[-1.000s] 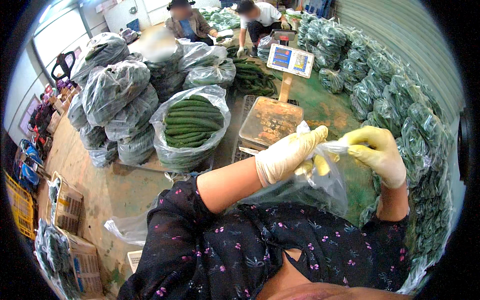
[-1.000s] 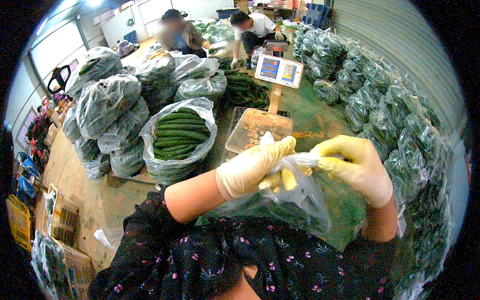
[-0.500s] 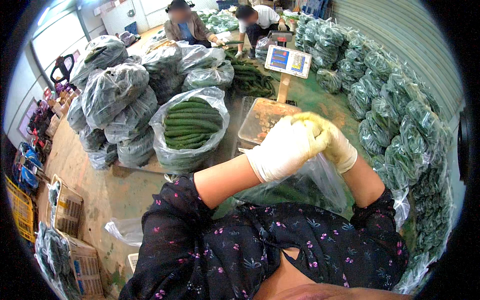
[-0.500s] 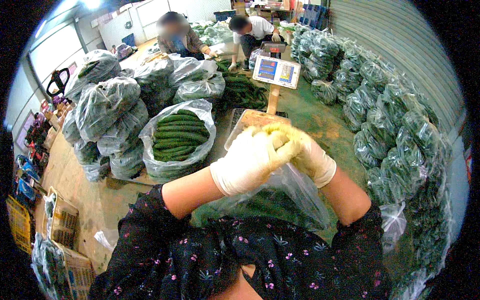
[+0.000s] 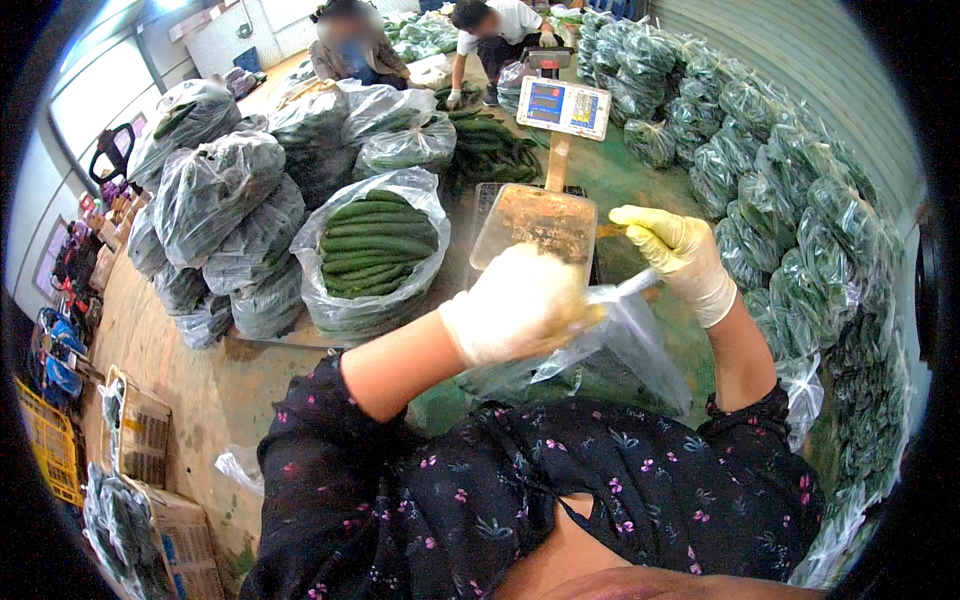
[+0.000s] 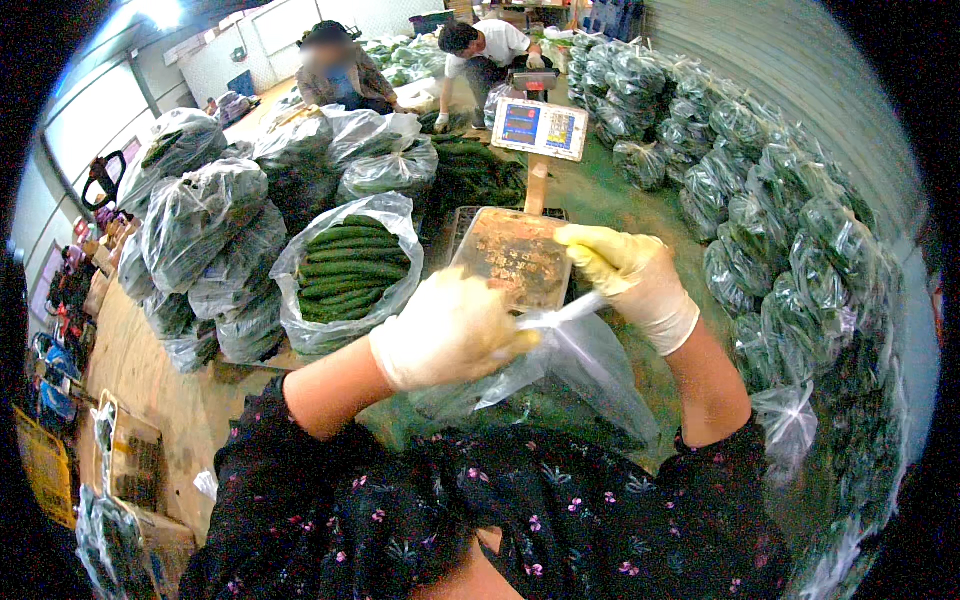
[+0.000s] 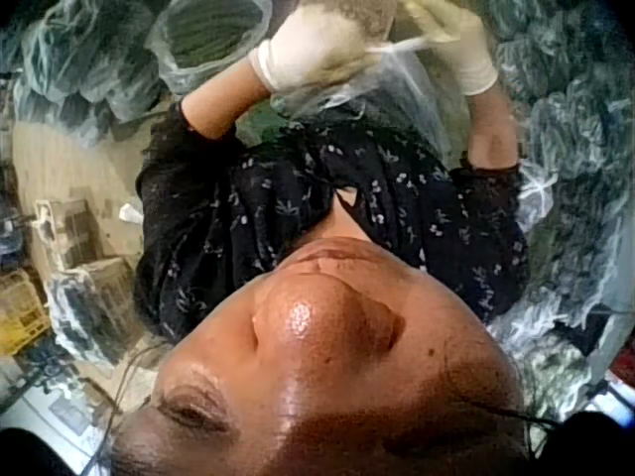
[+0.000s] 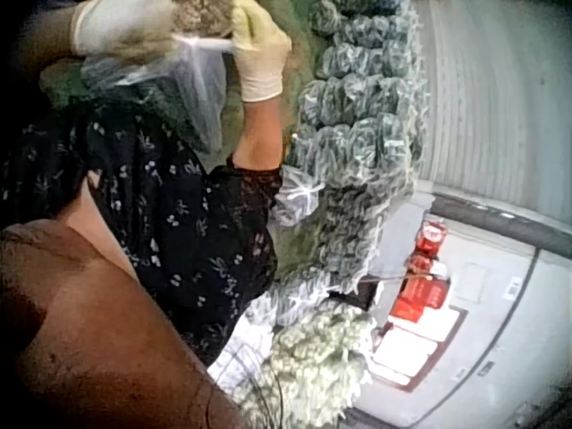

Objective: The person sorts cucumbers by hand, picking them from a large bag and placing them into smaller plastic bags before weighing them on a digital scale and tying the bags.

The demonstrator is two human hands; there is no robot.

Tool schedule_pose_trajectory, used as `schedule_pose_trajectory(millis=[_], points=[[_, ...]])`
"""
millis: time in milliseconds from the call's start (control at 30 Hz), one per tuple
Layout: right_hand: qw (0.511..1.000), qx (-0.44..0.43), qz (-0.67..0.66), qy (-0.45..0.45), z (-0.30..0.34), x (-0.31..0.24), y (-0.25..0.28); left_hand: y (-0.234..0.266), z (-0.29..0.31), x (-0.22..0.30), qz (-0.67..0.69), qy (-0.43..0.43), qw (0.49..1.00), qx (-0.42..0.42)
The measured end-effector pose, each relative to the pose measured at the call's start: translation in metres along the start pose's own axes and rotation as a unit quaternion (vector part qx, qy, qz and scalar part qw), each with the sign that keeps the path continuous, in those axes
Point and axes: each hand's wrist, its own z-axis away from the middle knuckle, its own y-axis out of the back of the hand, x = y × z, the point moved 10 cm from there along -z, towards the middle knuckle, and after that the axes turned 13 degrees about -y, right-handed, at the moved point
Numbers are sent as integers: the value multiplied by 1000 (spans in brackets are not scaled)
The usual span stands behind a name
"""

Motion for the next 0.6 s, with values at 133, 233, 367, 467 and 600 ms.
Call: schedule_pose_trajectory(millis=[133,233,367,467,600], points=[[965,-61,-1,-257,82,172,-23,-77,105,-21,183,177,967,-33],[922,-117,58,-364,139,216,-55,-114,146,-4,269,253,925,-89],[933,-57,-1,-354,125,189,-20,-95,129,-14,427,316,846,47],[887,-55,-306,-340,99,131,0,-91,82,-21,634,312,681,193],[847,-139,-390,-334,72,20,-23,-114,31,-17,783,241,520,241]])
